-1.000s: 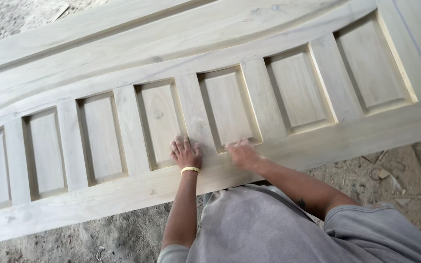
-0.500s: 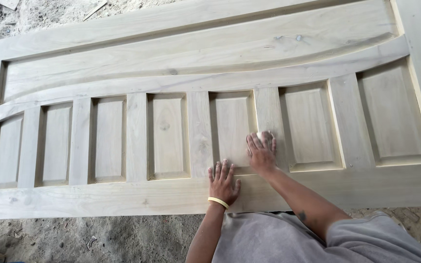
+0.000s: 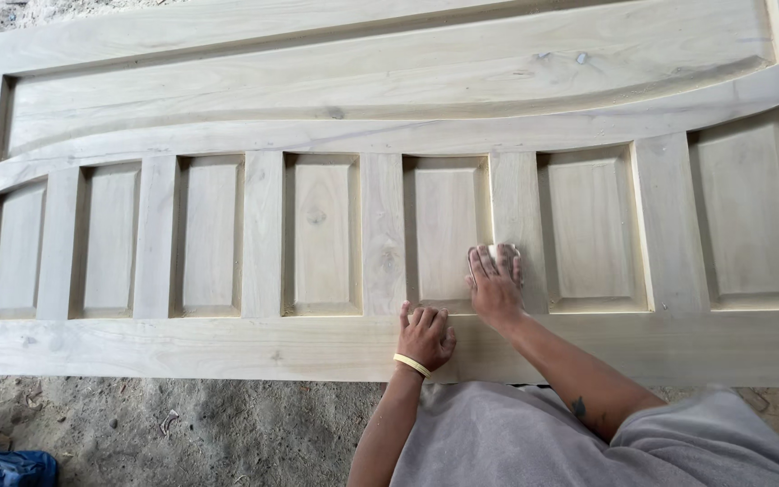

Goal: The person sands the surface of a large wooden door using a sanding block. They move the block across the flat panels and recessed areas, applying pressure to smooth the wood. The door remains stationary on supports while the person works across its surface.

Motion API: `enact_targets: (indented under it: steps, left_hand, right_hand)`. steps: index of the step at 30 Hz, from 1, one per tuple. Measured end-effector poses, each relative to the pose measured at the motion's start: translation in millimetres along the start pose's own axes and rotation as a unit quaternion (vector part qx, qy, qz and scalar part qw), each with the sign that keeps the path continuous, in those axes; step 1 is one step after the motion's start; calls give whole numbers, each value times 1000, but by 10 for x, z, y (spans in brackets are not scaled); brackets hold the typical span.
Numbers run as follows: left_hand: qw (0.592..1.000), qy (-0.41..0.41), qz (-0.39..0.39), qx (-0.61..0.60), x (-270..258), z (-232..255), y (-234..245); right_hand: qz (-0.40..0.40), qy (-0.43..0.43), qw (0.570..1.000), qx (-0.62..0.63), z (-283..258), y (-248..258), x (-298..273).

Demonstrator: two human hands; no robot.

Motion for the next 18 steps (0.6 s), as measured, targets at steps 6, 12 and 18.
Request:
enact_targets:
  steps: [6,12,18]
  left_hand:
    - [999,3,35,-32,133,-88,109]
    - [987,67,115,-95,32,-743,484]
    - [972,209,-68,80,778,-1798,916]
  right_hand:
    - [-22,7,998,-55,96,-26,959]
    - [23,102,991,80,-636,-155,694]
    - [9,155,988,19,-930,55,705]
Point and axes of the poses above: each hand's wrist, its own x-axis towards the middle knuckle, its own y-axis out of the back of the hand, z = x × y, the point moved 4 cm from there along x, towards the middle knuckle, and after that the axes turned 6 degrees about y, right-handed, at the moved point
